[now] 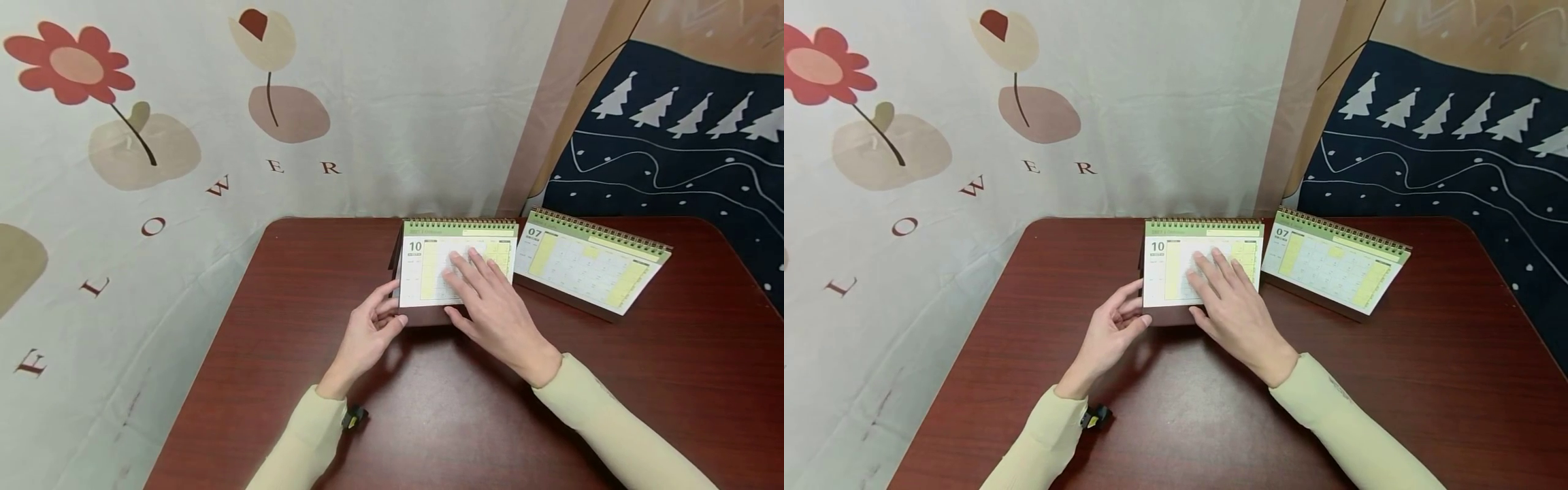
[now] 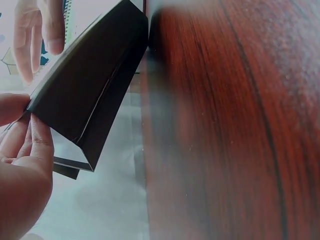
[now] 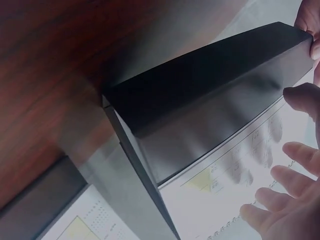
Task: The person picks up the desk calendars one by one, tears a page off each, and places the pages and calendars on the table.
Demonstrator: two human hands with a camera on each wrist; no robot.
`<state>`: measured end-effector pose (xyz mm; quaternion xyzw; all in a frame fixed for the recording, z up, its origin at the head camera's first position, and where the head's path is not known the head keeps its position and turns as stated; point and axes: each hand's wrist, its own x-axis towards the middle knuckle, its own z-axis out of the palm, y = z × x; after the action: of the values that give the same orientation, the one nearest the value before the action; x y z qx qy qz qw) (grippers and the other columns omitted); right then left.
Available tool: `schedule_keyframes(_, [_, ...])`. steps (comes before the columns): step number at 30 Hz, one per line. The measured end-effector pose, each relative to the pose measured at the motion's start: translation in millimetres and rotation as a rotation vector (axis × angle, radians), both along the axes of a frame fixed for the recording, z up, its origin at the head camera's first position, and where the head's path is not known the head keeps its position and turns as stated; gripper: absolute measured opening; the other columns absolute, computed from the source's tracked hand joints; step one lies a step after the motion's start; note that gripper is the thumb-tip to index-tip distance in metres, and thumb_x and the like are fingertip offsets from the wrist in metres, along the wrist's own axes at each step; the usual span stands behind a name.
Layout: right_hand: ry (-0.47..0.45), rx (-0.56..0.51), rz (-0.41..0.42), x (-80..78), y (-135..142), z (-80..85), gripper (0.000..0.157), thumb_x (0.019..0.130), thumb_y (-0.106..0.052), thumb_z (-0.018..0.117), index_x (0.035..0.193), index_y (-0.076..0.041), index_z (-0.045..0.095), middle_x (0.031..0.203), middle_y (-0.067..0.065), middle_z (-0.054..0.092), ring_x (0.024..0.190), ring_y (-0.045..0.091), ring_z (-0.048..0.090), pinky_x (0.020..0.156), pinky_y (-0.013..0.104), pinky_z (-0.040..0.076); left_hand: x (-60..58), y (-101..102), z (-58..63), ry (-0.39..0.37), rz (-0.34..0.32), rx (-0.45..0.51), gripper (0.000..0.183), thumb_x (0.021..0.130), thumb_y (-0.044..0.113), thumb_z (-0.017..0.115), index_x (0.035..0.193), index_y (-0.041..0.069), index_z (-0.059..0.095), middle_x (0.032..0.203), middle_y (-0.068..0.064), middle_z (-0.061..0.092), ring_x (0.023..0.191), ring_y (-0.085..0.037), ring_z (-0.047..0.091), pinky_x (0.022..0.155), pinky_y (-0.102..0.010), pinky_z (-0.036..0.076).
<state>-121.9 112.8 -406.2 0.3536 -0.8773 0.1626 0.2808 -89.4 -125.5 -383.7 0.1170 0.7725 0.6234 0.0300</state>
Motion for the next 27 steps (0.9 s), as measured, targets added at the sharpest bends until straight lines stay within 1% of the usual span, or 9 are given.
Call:
schedule_keyframes(5, [0.016,0.011,0.018,0.6,-3.0,1.9,0.056,0.082,-0.025,0.076,0.130,-0.003,0.056,0.148,0.016,0.041,0.139,0.035,0.031,0.111,0.051,0.027,0.9,0.6,1.9,0.007,-0.001,-0.006,0.055,0.088,-0.008,0.061,0.140,0.002,0.047,0.115,-0.017,0.067,0.087,-0.022,0.064,0.077,-0.025,0.051])
schedule_keyframes(10, [0.032,0.014,0.018,0.8,-4.5,3.1,0.053,0.083,-0.024,0.076,0.128,-0.002,0.058,0.146,0.017,0.043,0.137,0.036,0.035,0.109,0.050,0.030,1.3,0.5,2.8,0.017,-0.004,-0.011,0.055,0.087,-0.009,0.062,0.140,0.002,0.047,0.115,-0.017,0.067,0.089,-0.022,0.064,0.078,-0.025,0.051])
schedule_keyframes(17, [0.053,0.036,0.013,0.9,-4.7,4.5,0.050,0.085,-0.024,0.074,0.127,-0.003,0.059,0.145,0.018,0.044,0.134,0.037,0.038,0.109,0.049,0.031,1.3,0.2,3.4,0.039,-0.017,-0.026,0.056,0.087,-0.008,0.062,0.140,0.000,0.046,0.115,-0.019,0.066,0.094,-0.026,0.066,0.083,-0.033,0.053])
schedule_keyframes(22, [0.094,0.066,0.015,1.9,-5.0,4.5,0.048,0.086,-0.023,0.072,0.127,-0.001,0.058,0.143,0.019,0.047,0.131,0.038,0.043,0.107,0.050,0.034,1.4,0.0,2.5,0.043,-0.025,-0.030,0.056,0.088,-0.008,0.062,0.141,0.000,0.045,0.115,-0.019,0.066,0.095,-0.026,0.066,0.085,-0.036,0.053])
schedule_keyframes(27, [0.131,0.094,0.011,3.8,-5.6,3.8,0.043,0.089,-0.022,0.067,0.126,0.000,0.059,0.139,0.020,0.050,0.126,0.039,0.047,0.105,0.051,0.036,2.6,-0.1,4.0,0.040,-0.025,-0.038,0.056,0.087,-0.008,0.063,0.140,0.001,0.046,0.116,-0.020,0.066,0.095,-0.027,0.067,0.085,-0.039,0.052])
